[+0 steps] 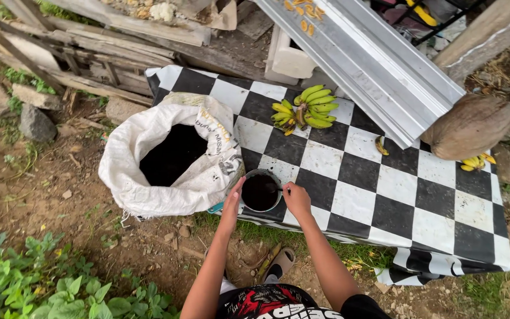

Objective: Apply fertilizer from a pot to several plants in a garden using a spoon.

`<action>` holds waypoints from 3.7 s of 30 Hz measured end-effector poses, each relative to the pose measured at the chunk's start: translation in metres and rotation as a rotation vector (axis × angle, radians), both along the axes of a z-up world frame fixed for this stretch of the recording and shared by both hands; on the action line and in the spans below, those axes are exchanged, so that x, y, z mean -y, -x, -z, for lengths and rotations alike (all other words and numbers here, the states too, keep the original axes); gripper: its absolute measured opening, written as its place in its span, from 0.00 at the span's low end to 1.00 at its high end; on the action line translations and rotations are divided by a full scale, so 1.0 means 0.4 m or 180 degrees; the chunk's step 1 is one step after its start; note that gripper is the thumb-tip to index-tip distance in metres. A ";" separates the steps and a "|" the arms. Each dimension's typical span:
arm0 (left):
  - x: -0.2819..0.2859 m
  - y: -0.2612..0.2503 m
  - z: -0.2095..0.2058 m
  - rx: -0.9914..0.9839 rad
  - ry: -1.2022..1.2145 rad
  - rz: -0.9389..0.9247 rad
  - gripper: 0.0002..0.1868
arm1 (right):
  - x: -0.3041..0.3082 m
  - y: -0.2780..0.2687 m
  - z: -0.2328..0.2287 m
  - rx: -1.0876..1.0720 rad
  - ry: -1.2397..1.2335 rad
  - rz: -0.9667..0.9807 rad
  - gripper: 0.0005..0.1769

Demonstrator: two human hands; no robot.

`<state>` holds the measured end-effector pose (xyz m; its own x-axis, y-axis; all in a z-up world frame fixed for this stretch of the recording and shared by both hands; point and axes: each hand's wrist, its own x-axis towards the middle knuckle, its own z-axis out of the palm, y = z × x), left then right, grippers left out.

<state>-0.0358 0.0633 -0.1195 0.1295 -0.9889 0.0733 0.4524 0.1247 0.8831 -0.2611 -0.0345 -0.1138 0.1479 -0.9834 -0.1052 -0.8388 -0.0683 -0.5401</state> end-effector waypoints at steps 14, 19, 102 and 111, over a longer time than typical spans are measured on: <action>-0.035 -0.003 -0.058 0.0232 -0.0046 0.0022 0.40 | 0.000 -0.098 0.091 -0.0263 -0.0083 -0.0503 0.09; -0.049 -0.033 -0.064 0.0267 -0.0142 -0.0028 0.40 | 0.008 -0.132 0.107 -0.0070 0.0275 -0.0452 0.08; 0.050 -0.055 -0.042 0.0133 0.0180 0.0724 0.44 | -0.194 0.015 -0.062 0.3504 0.0404 0.1009 0.10; 0.108 0.020 -0.118 -0.0065 0.0399 0.0992 0.44 | -0.252 0.080 -0.149 0.3794 0.0791 0.1296 0.13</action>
<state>-0.0437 0.0203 -0.0721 -0.1751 -0.9646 0.1974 0.5033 0.0846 0.8600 -0.2931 0.0665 -0.0541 -0.2909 -0.9537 0.0759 0.1676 -0.1289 -0.9774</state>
